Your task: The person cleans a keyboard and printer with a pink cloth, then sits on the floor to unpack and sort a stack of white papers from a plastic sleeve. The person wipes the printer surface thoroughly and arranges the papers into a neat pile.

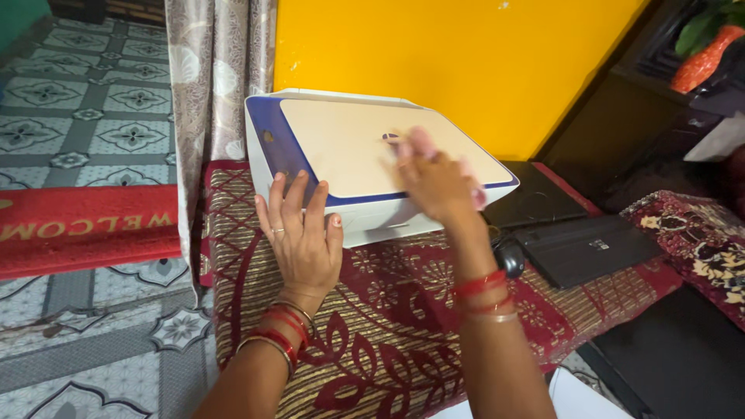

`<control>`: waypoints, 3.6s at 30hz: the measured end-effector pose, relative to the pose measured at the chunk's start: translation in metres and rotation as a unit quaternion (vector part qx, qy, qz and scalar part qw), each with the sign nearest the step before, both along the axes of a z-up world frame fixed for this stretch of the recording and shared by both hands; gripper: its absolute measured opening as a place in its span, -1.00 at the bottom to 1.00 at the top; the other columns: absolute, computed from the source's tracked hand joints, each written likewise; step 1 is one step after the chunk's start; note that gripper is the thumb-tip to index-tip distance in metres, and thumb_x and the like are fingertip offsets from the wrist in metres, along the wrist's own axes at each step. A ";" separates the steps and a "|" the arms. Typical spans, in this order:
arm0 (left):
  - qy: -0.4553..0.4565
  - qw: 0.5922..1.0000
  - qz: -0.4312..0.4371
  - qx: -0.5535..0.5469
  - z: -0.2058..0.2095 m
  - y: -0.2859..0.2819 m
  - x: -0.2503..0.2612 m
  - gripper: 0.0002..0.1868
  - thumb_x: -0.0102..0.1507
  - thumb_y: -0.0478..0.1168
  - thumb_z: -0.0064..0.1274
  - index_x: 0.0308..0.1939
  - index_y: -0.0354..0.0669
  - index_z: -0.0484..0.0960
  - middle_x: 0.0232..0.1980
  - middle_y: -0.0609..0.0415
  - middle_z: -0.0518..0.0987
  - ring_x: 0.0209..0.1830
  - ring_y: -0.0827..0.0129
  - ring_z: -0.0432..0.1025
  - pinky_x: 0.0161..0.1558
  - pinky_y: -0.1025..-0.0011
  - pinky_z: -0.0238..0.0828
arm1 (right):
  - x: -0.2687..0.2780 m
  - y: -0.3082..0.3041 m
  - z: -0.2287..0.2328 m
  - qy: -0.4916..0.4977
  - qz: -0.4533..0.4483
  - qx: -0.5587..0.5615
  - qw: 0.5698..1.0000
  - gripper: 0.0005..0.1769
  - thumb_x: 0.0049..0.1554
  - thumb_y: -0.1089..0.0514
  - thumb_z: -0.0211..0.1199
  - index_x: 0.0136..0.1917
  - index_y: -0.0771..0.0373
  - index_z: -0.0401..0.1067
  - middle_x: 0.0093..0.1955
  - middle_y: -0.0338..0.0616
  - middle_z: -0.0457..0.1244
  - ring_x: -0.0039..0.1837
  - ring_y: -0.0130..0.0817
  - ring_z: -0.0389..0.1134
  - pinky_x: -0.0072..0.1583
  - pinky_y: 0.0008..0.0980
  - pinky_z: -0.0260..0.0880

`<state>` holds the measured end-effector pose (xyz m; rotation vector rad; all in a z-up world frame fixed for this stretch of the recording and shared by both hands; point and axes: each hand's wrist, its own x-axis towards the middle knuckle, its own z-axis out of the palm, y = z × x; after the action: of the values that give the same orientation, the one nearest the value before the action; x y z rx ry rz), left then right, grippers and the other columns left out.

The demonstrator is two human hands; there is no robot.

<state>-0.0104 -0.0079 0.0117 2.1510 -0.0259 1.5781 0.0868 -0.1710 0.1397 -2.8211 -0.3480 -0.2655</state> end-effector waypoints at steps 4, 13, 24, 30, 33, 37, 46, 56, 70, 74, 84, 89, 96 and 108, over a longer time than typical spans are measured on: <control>-0.001 1.000 0.007 -0.006 0.001 0.000 0.001 -0.57 0.38 -0.10 -0.05 0.29 -0.17 0.53 0.46 -0.13 0.31 0.60 -0.12 0.01 0.56 -0.28 -0.30 | -0.049 0.014 -0.014 -0.132 0.278 0.001 0.952 -0.33 0.28 -0.36 -0.14 0.46 -0.01 0.35 0.30 0.21 0.27 0.39 0.21 0.25 0.39 0.06 0.15; -0.004 1.000 0.014 0.003 0.004 -0.001 -0.001 -0.56 0.38 -0.10 -0.07 0.29 -0.20 0.52 0.46 -0.15 0.30 0.60 -0.13 0.00 0.55 -0.29 -0.29 | 0.007 -0.031 0.001 -0.045 0.002 0.106 0.993 -0.38 0.28 -0.36 -0.07 0.38 -0.09 0.53 0.25 0.25 0.31 0.33 0.23 0.28 0.32 0.18 0.20; -0.007 1.000 0.009 0.000 0.000 0.000 0.002 -0.52 0.37 -0.11 -0.06 0.35 -0.21 0.46 0.47 -0.16 0.29 0.60 -0.16 0.01 0.55 -0.30 -0.27 | 0.012 -0.026 -0.005 0.113 0.193 0.209 0.952 -0.38 0.27 -0.31 -0.01 0.30 0.20 0.42 0.28 0.19 0.37 0.33 0.08 0.42 0.21 -0.05 0.48; -0.036 0.999 -0.011 -0.021 0.001 0.003 0.007 -0.37 0.40 -0.11 -0.08 0.48 -0.34 0.17 0.56 -0.31 0.14 0.64 -0.26 -0.04 0.59 -0.30 -0.30 | 0.034 -0.016 -0.012 -0.150 0.304 -0.143 0.930 -0.43 0.35 -0.19 -0.14 0.40 0.09 0.44 0.37 0.04 0.30 0.37 0.18 0.26 0.28 0.06 0.31; -0.050 0.998 -0.017 -0.033 -0.003 0.005 0.010 -0.29 0.40 -0.10 -0.10 0.51 -0.40 0.04 0.60 -0.40 0.05 0.66 -0.28 -0.09 0.61 -0.29 -0.35 | 0.022 -0.003 -0.013 -0.067 0.453 0.091 0.885 -0.35 0.35 -0.31 -0.13 0.37 0.14 0.46 0.42 0.03 0.30 0.48 0.19 0.18 0.42 0.04 0.16; -0.043 0.998 -0.025 -0.046 -0.003 0.005 0.008 -0.27 0.40 -0.09 -0.11 0.52 -0.41 0.00 0.60 -0.41 0.05 0.67 -0.26 -0.09 0.61 -0.27 -0.35 | 0.041 0.028 0.024 0.069 0.212 -0.037 0.974 -0.34 0.34 -0.33 -0.23 0.44 0.04 0.36 0.43 -0.03 0.28 0.39 0.03 0.31 0.43 -0.08 0.24; -0.048 0.997 -0.010 -0.054 -0.005 0.003 0.010 -0.27 0.45 -0.02 -0.17 0.55 -0.40 -0.02 0.61 -0.37 0.08 0.67 -0.22 -0.03 0.63 -0.23 -0.30 | 0.098 0.103 0.013 0.218 0.387 0.096 0.891 -0.32 0.32 -0.26 -0.14 0.50 0.19 0.28 0.44 0.01 0.22 0.45 -0.14 0.19 0.41 -0.21 0.14; -0.063 0.993 -0.030 -0.099 -0.002 0.003 0.007 -0.24 0.50 0.12 -0.37 0.56 -0.44 -0.01 0.62 -0.39 0.09 0.69 -0.22 -0.05 0.63 -0.22 -0.32 | 0.091 0.177 0.008 0.060 0.521 0.059 0.849 -0.30 0.30 -0.27 -0.09 0.52 0.18 0.24 0.64 0.01 -0.02 0.60 -0.14 0.00 0.50 -0.26 -0.08; -0.134 0.954 -0.081 -0.254 0.033 0.003 -0.026 -0.16 0.52 0.25 -0.58 0.58 -0.46 0.01 0.67 -0.33 0.03 0.74 -0.15 -0.11 0.68 -0.12 -0.40 | -0.070 -0.002 0.046 0.224 0.341 0.262 0.874 -0.33 0.22 -0.26 -0.02 0.11 0.33 0.62 -0.02 0.00 0.49 0.01 -0.25 0.48 0.12 -0.28 0.47; -0.145 0.939 -0.165 -0.266 0.034 -0.021 -0.054 -0.16 0.53 0.28 -0.58 0.59 -0.41 0.05 0.65 -0.33 0.06 0.71 -0.06 -0.03 0.64 -0.02 -0.19 | -0.091 -0.002 0.013 0.096 0.409 0.369 0.829 -0.25 0.35 -0.33 -0.12 0.30 0.37 0.47 0.31 0.00 0.35 0.26 -0.25 0.34 0.34 -0.26 0.37; -0.231 0.779 -0.346 -0.469 0.017 -0.002 -0.031 -0.51 0.35 -0.29 -0.03 0.37 -0.28 0.36 0.16 0.08 0.52 0.10 0.38 0.44 0.07 0.43 0.45 | -0.137 0.043 -0.052 -0.100 0.467 0.296 0.827 -0.28 0.40 -0.08 0.04 0.65 0.33 0.01 0.68 0.22 -0.04 0.68 0.09 0.01 0.60 -0.04 0.03; -0.203 0.831 -0.183 -0.484 0.013 0.055 -0.002 -0.53 0.30 -0.47 -0.06 0.32 -0.37 0.50 0.38 0.09 0.25 0.20 0.33 0.40 0.08 0.33 0.46 | -0.108 0.049 -0.064 -0.284 0.280 0.249 0.883 -0.34 0.31 0.08 0.13 0.59 0.30 0.10 0.59 0.26 0.03 0.61 0.16 0.05 0.56 0.03 0.03; -0.118 0.777 -0.381 -0.487 0.011 0.063 0.035 -0.48 0.49 0.00 -0.28 0.41 -0.26 0.37 0.50 -0.06 0.35 0.52 0.26 0.23 0.50 0.33 0.06 | -0.084 0.056 -0.097 -0.354 0.217 0.161 0.896 -0.35 0.23 0.09 0.19 0.53 0.28 0.17 0.55 0.15 0.08 0.61 0.16 -0.02 0.56 0.19 -0.19; -0.071 0.896 -0.287 -0.331 0.013 0.119 0.130 -0.42 0.53 -0.01 -0.45 0.48 -0.32 0.34 0.57 -0.11 0.23 0.59 0.25 0.12 0.57 0.35 -0.06 | -0.078 0.065 -0.107 -0.389 0.195 0.184 0.881 -0.46 0.25 0.02 0.16 0.45 0.19 0.29 0.49 0.03 0.13 0.58 0.05 0.04 0.57 0.21 -0.20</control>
<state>0.1193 0.1113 0.0249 1.3287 -0.1353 1.1576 0.0093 -0.1064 0.0324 -2.0844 -0.9019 -1.2234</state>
